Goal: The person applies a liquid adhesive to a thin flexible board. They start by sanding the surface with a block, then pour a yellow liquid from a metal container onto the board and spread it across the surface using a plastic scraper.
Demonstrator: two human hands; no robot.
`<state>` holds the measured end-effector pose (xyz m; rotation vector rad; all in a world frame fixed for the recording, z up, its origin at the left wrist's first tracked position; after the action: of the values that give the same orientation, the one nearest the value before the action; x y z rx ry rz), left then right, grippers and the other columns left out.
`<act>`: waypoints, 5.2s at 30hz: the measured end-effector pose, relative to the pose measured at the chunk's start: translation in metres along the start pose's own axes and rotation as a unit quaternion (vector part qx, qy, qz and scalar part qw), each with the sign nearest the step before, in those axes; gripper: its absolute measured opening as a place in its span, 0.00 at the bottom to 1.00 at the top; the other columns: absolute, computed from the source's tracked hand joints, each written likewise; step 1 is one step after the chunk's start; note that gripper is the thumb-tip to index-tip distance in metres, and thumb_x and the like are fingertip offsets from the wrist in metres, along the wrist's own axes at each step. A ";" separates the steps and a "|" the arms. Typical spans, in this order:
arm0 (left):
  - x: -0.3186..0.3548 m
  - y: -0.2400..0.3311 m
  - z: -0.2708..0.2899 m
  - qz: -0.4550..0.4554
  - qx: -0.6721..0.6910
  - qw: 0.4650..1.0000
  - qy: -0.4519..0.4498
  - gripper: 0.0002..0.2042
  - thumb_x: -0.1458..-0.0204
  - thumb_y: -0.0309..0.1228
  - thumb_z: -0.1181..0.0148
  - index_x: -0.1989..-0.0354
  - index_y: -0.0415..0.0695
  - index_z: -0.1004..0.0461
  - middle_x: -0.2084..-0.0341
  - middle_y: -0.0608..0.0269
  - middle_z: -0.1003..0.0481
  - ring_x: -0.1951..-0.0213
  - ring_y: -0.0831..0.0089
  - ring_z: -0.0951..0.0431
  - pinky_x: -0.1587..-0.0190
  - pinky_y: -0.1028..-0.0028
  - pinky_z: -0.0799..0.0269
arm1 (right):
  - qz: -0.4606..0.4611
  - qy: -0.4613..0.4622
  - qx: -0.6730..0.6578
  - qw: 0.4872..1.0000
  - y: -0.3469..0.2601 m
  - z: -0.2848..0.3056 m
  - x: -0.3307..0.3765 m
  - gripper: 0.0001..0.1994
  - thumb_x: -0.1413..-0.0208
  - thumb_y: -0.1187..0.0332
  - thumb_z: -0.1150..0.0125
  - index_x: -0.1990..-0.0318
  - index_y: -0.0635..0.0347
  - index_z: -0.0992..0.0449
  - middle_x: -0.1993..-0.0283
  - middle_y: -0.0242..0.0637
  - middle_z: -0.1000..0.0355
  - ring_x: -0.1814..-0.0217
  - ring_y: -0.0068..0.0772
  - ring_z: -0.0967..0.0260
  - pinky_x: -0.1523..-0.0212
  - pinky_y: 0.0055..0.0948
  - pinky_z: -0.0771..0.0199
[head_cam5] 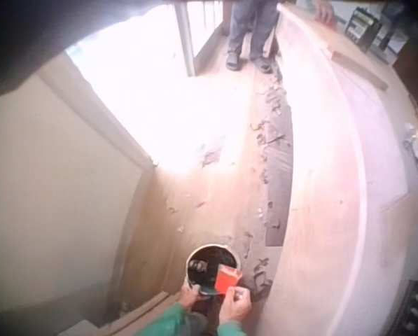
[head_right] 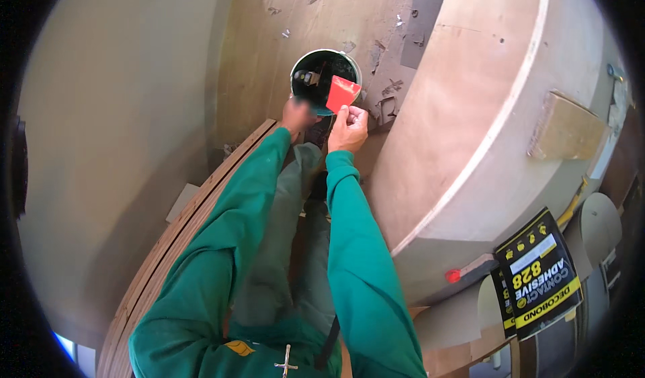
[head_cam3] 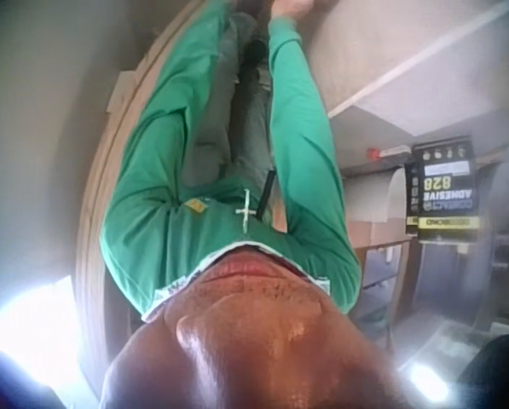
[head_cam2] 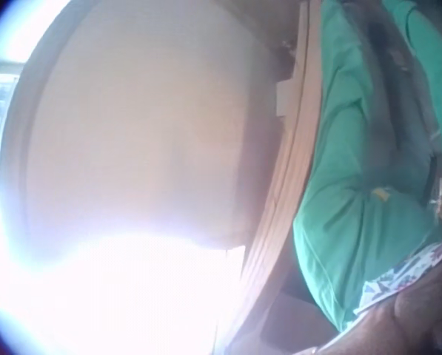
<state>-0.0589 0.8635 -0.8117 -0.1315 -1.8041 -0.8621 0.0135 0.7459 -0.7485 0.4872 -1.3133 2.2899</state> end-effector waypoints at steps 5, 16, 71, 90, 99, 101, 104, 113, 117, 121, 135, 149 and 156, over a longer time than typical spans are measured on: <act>-0.012 0.000 0.048 0.033 0.057 0.998 -0.016 0.25 0.44 0.20 0.56 0.36 0.41 0.48 0.48 0.44 0.30 0.53 0.50 0.18 0.57 0.54 0.13 | -0.036 -0.030 -0.038 0.998 0.024 -0.038 0.001 0.11 0.41 0.65 0.36 0.62 0.66 0.24 0.70 0.37 0.22 0.70 0.26 0.26 0.66 0.31 0.25; -0.062 0.011 0.132 -0.064 0.086 0.994 0.032 0.21 0.37 0.27 0.58 0.35 0.43 0.48 0.47 0.47 0.29 0.54 0.51 0.18 0.49 0.53 0.16 | -0.215 -0.160 -0.196 0.943 0.031 -0.123 0.011 0.11 0.41 0.65 0.35 0.58 0.63 0.24 0.75 0.28 0.31 0.79 0.16 0.38 0.81 0.20 0.38; -0.013 0.052 0.179 -0.091 -0.107 0.954 0.263 0.14 0.44 0.40 0.33 0.60 0.41 0.19 0.70 0.71 0.22 0.69 0.79 0.28 0.64 0.75 0.31 | 0.223 0.406 -0.029 0.886 -0.429 0.513 -0.369 0.20 0.40 0.55 0.37 0.52 0.66 0.20 0.53 0.48 0.21 0.51 0.42 0.25 0.50 0.40 0.26; 0.097 0.125 0.110 -0.152 -0.081 0.926 0.335 0.12 0.48 0.36 0.31 0.66 0.38 0.20 0.72 0.65 0.20 0.68 0.78 0.23 0.61 0.75 0.28 | 0.234 -0.218 -0.096 0.943 -0.287 0.086 0.083 0.09 0.37 0.66 0.38 0.63 0.64 0.25 0.39 0.45 0.32 0.41 0.37 0.33 0.40 0.36 0.34; 0.162 0.154 0.036 -0.238 -0.030 0.947 0.215 0.07 0.41 0.28 0.37 0.69 0.37 0.24 0.75 0.67 0.22 0.71 0.82 0.25 0.66 0.78 0.29 | 0.297 -0.343 0.057 0.889 -0.163 -0.031 0.085 0.16 0.40 0.55 0.37 0.60 0.61 0.24 0.32 0.63 0.38 0.32 0.59 0.38 0.33 0.47 0.42; 0.177 0.155 0.036 -0.246 -0.088 0.940 0.219 0.07 0.40 0.27 0.38 0.69 0.39 0.25 0.74 0.68 0.23 0.71 0.82 0.26 0.66 0.78 0.30 | 0.305 -0.346 0.039 0.887 -0.165 -0.040 0.092 0.18 0.39 0.54 0.39 0.55 0.61 0.26 0.34 0.64 0.37 0.32 0.61 0.39 0.34 0.47 0.40; 0.189 0.157 0.035 -0.259 -0.076 0.937 0.222 0.07 0.39 0.27 0.40 0.69 0.39 0.26 0.75 0.70 0.25 0.71 0.83 0.28 0.67 0.78 0.31 | 0.226 -0.380 0.034 0.896 -0.171 -0.044 0.096 0.19 0.38 0.54 0.39 0.53 0.62 0.27 0.36 0.66 0.35 0.35 0.62 0.36 0.39 0.47 0.35; 0.217 0.163 0.015 -0.268 -0.108 0.913 0.289 0.08 0.41 0.28 0.37 0.70 0.38 0.27 0.76 0.67 0.24 0.73 0.82 0.27 0.69 0.76 0.31 | 0.145 -0.259 -0.057 0.953 -0.130 -0.084 0.070 0.18 0.33 0.54 0.44 0.56 0.64 0.26 0.65 0.47 0.25 0.62 0.42 0.26 0.56 0.41 0.26; 0.211 0.166 0.007 -0.273 -0.077 0.924 0.257 0.09 0.42 0.29 0.36 0.70 0.37 0.27 0.78 0.66 0.23 0.74 0.81 0.26 0.71 0.75 0.30 | -0.046 -0.233 -0.260 0.936 -0.107 -0.091 0.046 0.14 0.32 0.57 0.44 0.54 0.61 0.28 0.64 0.38 0.25 0.64 0.29 0.30 0.62 0.33 0.24; 0.209 0.166 0.021 -0.259 -0.051 0.929 0.260 0.08 0.42 0.28 0.36 0.70 0.37 0.26 0.78 0.66 0.23 0.74 0.81 0.24 0.70 0.76 0.30 | -0.129 -0.321 -0.373 0.861 -0.127 -0.071 0.050 0.11 0.31 0.61 0.50 0.48 0.54 0.32 0.60 0.35 0.25 0.61 0.28 0.25 0.73 0.34 0.21; 0.238 0.181 -0.010 -0.286 -0.183 0.915 0.216 0.02 0.43 0.22 0.41 0.67 0.36 0.25 0.78 0.62 0.23 0.74 0.75 0.22 0.69 0.72 0.28 | 0.027 -0.302 -0.017 0.953 -0.198 -0.033 0.072 0.31 0.38 0.40 0.44 0.57 0.68 0.19 0.67 0.39 0.20 0.64 0.37 0.23 0.60 0.37 0.26; 0.252 0.190 -0.004 -0.281 -0.227 0.912 0.195 0.04 0.42 0.24 0.40 0.68 0.37 0.26 0.80 0.64 0.24 0.76 0.80 0.25 0.71 0.74 0.29 | -0.010 -0.385 -0.092 0.918 -0.202 -0.035 0.079 0.26 0.39 0.46 0.37 0.58 0.66 0.18 0.63 0.33 0.21 0.64 0.23 0.28 0.61 0.28 0.26; 0.246 0.193 0.002 -0.269 -0.231 0.910 0.217 0.06 0.43 0.26 0.36 0.70 0.38 0.26 0.82 0.67 0.26 0.78 0.83 0.28 0.73 0.76 0.32 | -0.215 -0.291 -0.256 0.896 -0.160 -0.044 0.063 0.28 0.40 0.43 0.37 0.54 0.66 0.22 0.65 0.41 0.22 0.67 0.35 0.23 0.66 0.39 0.19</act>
<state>-0.0702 0.9309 -0.5066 0.2564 -1.1958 -1.5696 0.0447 0.8684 -0.6237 1.1872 -1.7832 1.3941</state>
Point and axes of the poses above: each hand's wrist, its own x-axis away from the middle knuckle, its own z-axis out of the back of the hand, y = z × x, the point moved 1 cm from there along -x, towards the middle knuckle
